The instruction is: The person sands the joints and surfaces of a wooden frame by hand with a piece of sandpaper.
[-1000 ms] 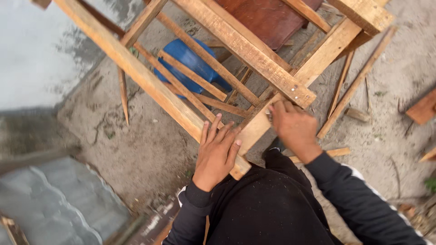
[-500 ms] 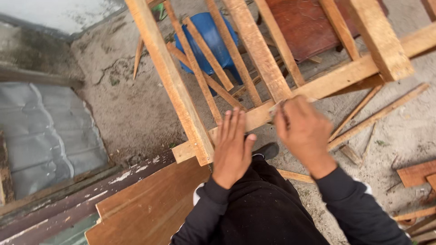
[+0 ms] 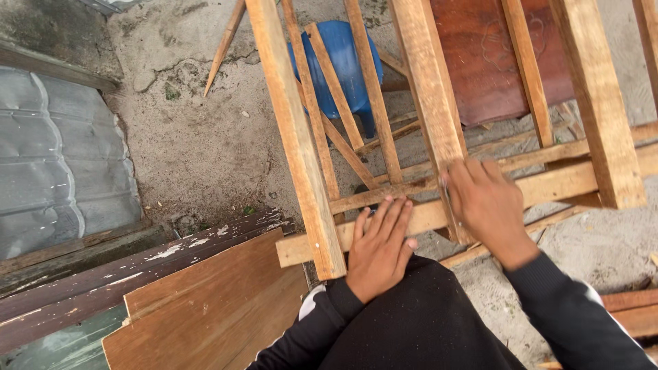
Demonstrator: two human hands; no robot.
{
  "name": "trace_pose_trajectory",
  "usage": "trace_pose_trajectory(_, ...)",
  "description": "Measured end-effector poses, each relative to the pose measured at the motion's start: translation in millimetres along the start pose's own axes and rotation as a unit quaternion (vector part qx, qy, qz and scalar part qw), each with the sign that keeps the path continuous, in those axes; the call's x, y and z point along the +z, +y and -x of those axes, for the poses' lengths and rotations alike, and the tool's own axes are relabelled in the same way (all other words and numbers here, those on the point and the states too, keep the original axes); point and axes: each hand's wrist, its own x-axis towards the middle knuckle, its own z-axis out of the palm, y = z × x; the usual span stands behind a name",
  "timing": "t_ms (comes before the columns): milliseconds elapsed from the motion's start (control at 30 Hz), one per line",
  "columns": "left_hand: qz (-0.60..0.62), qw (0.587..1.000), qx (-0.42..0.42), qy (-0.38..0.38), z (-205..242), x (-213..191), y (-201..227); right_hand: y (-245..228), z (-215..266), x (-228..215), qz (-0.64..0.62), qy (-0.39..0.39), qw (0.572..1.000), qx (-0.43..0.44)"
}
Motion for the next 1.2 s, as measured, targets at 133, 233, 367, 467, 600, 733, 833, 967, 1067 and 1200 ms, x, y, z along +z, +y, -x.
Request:
trace_pose_trajectory(133, 0.043, 0.999, -0.008, -0.001, -3, -7, -4, 2, 3, -9, 0.007, -0.011, 0.998, -0.059)
trace_pose_trajectory(233, 0.050, 0.999, -0.014, 0.009, -5, -8, -3, 15, -26, 12, 0.016, -0.002, 0.998, -0.060)
trace_pose_trajectory(367, 0.056, 0.998, -0.039, 0.018, -12, -11, 2, 36, -72, 31, -0.001, 0.026, 0.997, -0.069)
trace_pose_trajectory(467, 0.059, 0.996, -0.062, 0.037, -15, -14, 9, 42, -61, 32, -0.008, -0.011, 0.995, -0.102)
trace_pose_trajectory(600, 0.055, 0.991, -0.107, 0.064, -24, -14, 18, 39, -5, 5, -0.084, -0.111, 0.971, -0.197)
trace_pose_trajectory(733, 0.045, 0.987, -0.140, 0.063, -24, -12, 23, 50, -3, -10, -0.144, -0.052, 0.948, -0.280)
trace_pose_trajectory(833, 0.042, 0.979, -0.177, 0.095, -32, -7, 31, 74, -42, 8, -0.142, -0.019, 0.958, -0.247)
trace_pose_trajectory(967, 0.047, 0.959, -0.231, 0.155, -46, 19, 61, 88, -33, 17, -0.229, -0.059, 0.944, -0.230)
trace_pose_trajectory(1067, 0.051, 0.942, -0.270, 0.191, -63, 39, 84, 99, -1, 1, -0.316, -0.092, 0.892, -0.311)
trace_pose_trajectory(1200, 0.023, 0.931, -0.301, 0.205, -72, 55, 95, 117, -7, 10, -0.361, -0.151, 0.866, -0.311)
